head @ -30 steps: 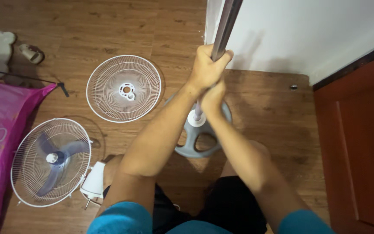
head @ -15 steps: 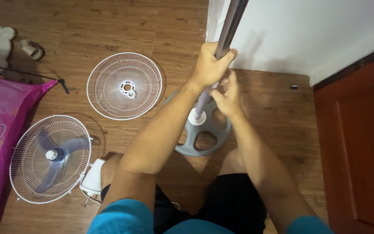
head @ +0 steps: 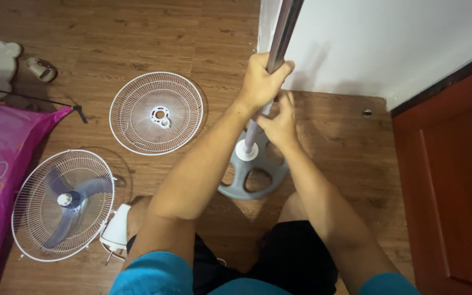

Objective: The person assembles a standing fan by connecting the motor housing to the base and securing the metal pole. They then attach the fan blade assembly and secure it with a nut, followed by attaching the front cage.

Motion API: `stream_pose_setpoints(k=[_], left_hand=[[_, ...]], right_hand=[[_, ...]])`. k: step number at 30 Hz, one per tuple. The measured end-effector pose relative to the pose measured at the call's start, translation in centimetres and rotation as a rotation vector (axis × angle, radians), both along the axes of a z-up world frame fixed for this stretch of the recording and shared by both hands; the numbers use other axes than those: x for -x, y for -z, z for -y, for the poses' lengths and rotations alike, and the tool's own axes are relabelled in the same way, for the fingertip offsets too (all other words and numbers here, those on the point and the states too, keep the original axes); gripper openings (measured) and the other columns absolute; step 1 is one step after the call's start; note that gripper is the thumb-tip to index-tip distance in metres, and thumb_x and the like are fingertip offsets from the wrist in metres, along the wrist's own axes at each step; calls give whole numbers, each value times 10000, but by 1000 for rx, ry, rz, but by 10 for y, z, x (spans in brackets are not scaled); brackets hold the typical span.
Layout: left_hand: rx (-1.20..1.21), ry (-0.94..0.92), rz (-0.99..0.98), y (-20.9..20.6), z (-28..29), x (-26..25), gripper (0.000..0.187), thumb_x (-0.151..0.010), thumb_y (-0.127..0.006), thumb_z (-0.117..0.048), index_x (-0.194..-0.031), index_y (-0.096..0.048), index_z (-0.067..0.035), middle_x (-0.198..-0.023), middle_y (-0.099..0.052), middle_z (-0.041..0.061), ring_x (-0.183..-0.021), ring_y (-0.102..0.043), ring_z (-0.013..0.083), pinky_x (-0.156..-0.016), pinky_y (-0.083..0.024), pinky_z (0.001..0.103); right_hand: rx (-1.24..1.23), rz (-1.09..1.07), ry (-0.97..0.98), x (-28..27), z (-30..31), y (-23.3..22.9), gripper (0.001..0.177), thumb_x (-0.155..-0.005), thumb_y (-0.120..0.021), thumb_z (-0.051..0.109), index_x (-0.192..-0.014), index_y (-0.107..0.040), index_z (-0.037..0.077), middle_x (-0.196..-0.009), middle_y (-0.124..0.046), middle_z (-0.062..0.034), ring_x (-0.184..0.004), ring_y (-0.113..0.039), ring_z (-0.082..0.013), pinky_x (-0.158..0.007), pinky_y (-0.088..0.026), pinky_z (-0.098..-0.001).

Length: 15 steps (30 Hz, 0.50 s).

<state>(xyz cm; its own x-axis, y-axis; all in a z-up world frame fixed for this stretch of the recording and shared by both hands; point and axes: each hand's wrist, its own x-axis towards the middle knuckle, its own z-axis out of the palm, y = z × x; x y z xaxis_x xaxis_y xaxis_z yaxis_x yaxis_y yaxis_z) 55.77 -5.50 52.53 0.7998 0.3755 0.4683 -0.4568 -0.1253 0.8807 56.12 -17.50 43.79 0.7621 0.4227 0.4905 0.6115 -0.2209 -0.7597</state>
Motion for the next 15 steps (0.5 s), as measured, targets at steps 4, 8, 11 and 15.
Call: stream_pose_setpoints(k=[4, 8, 11, 15], left_hand=[[-12, -9, -31, -5, 0, 1, 370, -885, -728, -155, -581, -543, -51, -524, -481, -56, -492, -434, 41, -448, -359, 282], [-3, 11, 2, -9, 0, 1, 379, -894, -727, -151, -584, -533, -51, -531, -484, -55, -503, -433, 44, -453, -357, 284], [-10, -3, -45, -8, 0, 2, 382, -889, -728, -150, -581, -524, -52, -524, -478, -58, -489, -432, 45, -444, -357, 284], [-13, 2, -11, -9, -1, 1, 374, -891, -724, -145, -585, -532, -50, -526, -484, -59, -486, -445, 43, -445, -368, 284]], right_hand=[[-198, -330, -67, 8, -8, -5, 704, -783, -840, 116, -1372, -464, 35, -1264, -620, -109, -1179, -620, -213, -995, -531, -372], [-95, -90, 1, 8, -12, -7, 691, -756, -878, 69, -1351, -529, 45, -1258, -599, -145, -1175, -611, -242, -1003, -526, -381], [-108, -101, 14, 7, -11, -4, 739, -764, -886, 63, -1388, -492, 29, -1275, -609, -136, -1182, -605, -233, -1012, -515, -380], [-225, -220, -156, 6, -7, -5, 708, -842, -774, 51, -1449, -411, 19, -1346, -589, -115, -1270, -601, -214, -1082, -517, -370]])
